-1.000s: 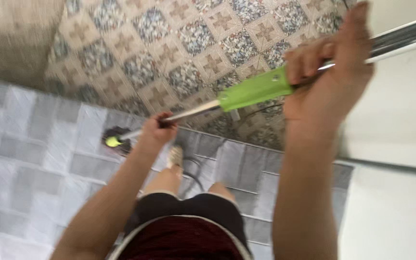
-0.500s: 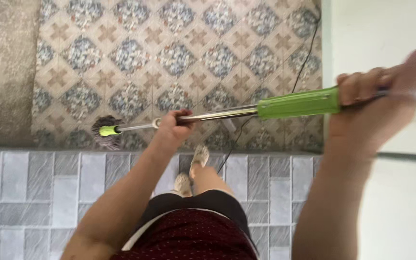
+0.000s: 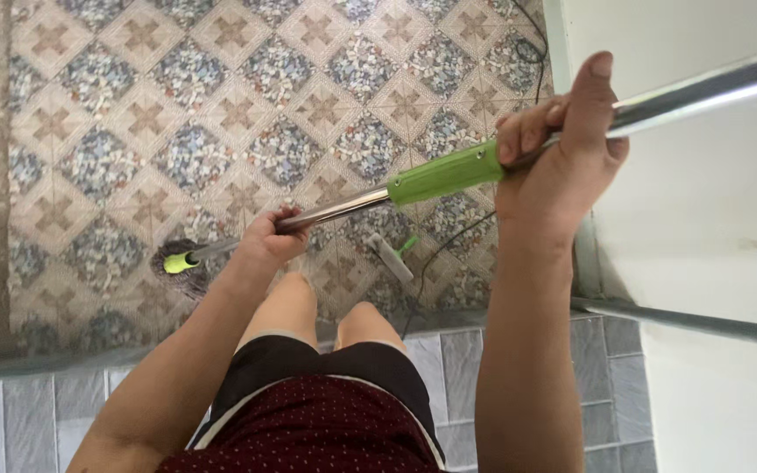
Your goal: The person mops a tiled floor using a mop, then rinses the mop head in a bucket.
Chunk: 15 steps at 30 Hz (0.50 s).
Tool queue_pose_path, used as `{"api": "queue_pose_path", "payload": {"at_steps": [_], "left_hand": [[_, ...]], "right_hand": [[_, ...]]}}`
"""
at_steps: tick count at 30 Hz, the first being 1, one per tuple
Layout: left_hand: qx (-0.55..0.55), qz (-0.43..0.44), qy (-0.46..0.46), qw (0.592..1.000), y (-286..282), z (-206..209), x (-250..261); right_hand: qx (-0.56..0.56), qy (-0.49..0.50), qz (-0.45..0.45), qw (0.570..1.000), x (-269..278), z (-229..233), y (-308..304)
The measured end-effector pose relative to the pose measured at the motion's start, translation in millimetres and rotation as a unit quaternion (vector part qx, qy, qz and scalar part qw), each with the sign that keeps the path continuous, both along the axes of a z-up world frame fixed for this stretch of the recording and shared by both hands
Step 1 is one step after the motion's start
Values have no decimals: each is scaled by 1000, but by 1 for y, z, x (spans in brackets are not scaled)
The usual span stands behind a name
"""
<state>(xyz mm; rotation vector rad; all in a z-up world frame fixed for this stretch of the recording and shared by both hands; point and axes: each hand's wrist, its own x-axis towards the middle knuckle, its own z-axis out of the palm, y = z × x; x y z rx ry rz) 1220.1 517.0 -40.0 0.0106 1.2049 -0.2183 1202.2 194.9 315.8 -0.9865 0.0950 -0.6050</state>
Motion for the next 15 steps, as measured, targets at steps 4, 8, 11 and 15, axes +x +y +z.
{"api": "queue_pose_path", "payload": {"at_steps": [4, 8, 11, 15], "left_hand": [[-2, -35, 8, 999, 13, -93, 88], [-30, -18, 30, 999, 55, -206, 214], [-22, -38, 19, 999, 82, -268, 337], [-18, 20, 44, 999, 67, -288, 463]], "right_hand": [[-9, -12, 3, 1000, 85, -63, 10], [28, 1, -2, 1000, 222, -146, 45], [-23, -56, 12, 998, 306, -214, 64], [7, -101, 56, 993, 455, -262, 42]]}}
